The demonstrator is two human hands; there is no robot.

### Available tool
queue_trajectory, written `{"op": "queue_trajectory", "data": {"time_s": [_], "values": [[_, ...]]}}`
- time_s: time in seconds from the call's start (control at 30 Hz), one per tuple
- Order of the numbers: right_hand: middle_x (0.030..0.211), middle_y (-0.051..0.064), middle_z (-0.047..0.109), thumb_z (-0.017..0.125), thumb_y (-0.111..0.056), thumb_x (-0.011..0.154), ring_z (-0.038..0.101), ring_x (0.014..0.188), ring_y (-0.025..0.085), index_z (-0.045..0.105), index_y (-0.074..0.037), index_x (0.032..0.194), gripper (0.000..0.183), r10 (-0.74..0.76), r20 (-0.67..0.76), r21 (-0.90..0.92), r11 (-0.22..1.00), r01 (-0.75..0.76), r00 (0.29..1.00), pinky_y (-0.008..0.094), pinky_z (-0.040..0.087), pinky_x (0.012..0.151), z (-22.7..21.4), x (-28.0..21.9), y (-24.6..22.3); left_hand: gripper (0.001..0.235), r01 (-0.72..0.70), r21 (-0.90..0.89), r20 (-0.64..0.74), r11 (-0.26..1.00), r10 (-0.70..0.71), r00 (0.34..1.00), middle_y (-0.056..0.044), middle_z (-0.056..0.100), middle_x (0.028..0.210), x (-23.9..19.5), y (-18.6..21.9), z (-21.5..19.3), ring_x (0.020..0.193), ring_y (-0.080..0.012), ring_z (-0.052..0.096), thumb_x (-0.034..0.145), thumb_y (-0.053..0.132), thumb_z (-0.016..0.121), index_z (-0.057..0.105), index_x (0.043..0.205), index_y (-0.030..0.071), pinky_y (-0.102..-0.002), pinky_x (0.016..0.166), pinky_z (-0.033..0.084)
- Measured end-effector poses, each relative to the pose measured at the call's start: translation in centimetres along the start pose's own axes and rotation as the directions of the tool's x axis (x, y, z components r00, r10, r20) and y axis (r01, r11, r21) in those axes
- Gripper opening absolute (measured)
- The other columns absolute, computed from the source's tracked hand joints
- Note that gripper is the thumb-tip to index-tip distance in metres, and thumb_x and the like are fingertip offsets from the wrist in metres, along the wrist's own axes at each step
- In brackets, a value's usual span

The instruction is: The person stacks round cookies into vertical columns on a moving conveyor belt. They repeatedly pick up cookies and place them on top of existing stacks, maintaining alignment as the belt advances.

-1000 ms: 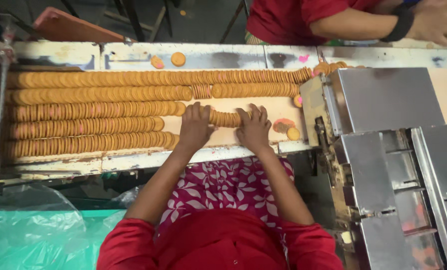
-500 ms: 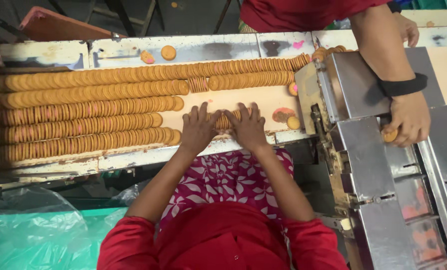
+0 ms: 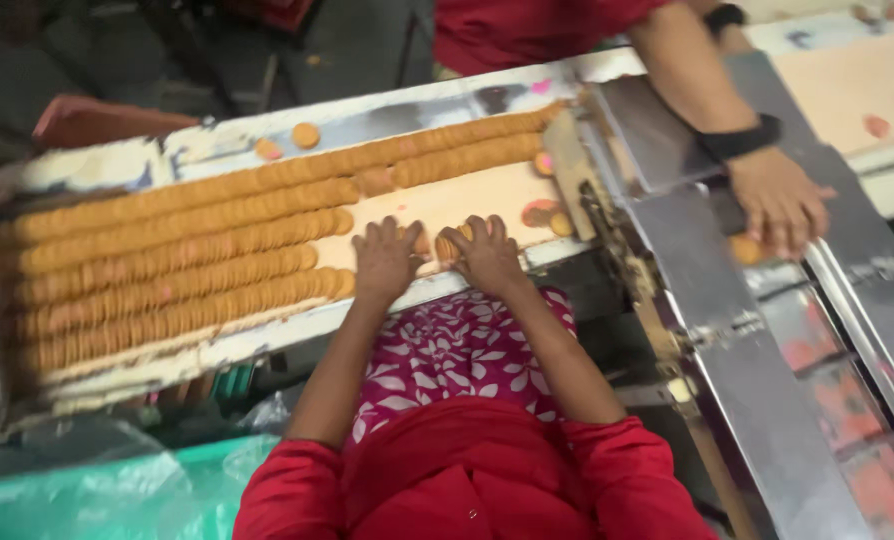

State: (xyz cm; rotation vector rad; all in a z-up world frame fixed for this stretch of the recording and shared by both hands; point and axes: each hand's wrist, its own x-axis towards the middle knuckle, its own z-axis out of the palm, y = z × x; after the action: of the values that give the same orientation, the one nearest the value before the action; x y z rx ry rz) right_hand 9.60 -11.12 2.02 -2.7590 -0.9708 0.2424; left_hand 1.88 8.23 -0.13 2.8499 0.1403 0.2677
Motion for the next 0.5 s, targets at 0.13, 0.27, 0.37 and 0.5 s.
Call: {"op": "queue_trajectory", "data": {"time_s": [0.13,0.27,0.37,0.5], "values": [[0.145,0.021,0.049,0.067,-0.047,0.096,0.045,0.136,0.042,0.049,-0.016,0.148,0.063,-0.047,-0.098,0.402,0.912,0.083,0.994,0.051,0.039,0.113,-3.0,-1.5,3.7,0.060,-0.006,0.048,0.065,0.999,0.003,0.998,-0.016,0.058,0.126,1.3,0.0,-0.1,0.115,-0.0387,0.055,0.082,0.053,0.075,0.061,0.134,0.027,-0.061,0.089,0.044],[0.142,0.020,0.054,0.063,-0.043,0.102,0.051,0.137,0.035,0.047,-0.006,0.148,0.062,-0.119,-0.228,0.519,0.825,0.224,0.966,0.046,0.038,0.118,-10.9,-4.6,7.8,0.062,-0.027,0.099,0.132,0.995,0.014,0.991,-0.015,0.060,0.126,2.5,0.3,-0.8,0.114,-0.0398,0.058,0.082,0.058,0.074,0.061,0.135,0.028,-0.059,0.085,0.050],[0.143,0.020,0.053,0.067,-0.038,0.099,0.050,0.136,0.034,0.047,-0.005,0.148,0.063,-0.121,-0.331,0.369,0.896,0.246,0.936,0.045,0.038,0.117,-18.6,-10.0,12.2,0.063,-0.026,0.037,0.187,0.999,0.019,0.982,-0.014,0.061,0.126,3.2,2.3,-2.0,0.114,-0.0383,0.060,0.082,0.060,0.073,0.062,0.135,0.027,-0.054,0.082,0.054],[0.146,0.021,0.049,0.066,-0.041,0.098,0.043,0.139,0.038,0.048,-0.009,0.150,0.063,0.040,-0.316,0.245,0.969,0.041,0.948,0.051,0.035,0.115,-25.3,-19.9,17.6,0.063,-0.123,-0.121,0.163,0.985,0.142,0.976,-0.013,0.065,0.118,4.2,8.3,-4.6,0.111,-0.0357,0.063,0.084,0.058,0.074,0.063,0.135,0.024,-0.053,0.081,0.054]]}}
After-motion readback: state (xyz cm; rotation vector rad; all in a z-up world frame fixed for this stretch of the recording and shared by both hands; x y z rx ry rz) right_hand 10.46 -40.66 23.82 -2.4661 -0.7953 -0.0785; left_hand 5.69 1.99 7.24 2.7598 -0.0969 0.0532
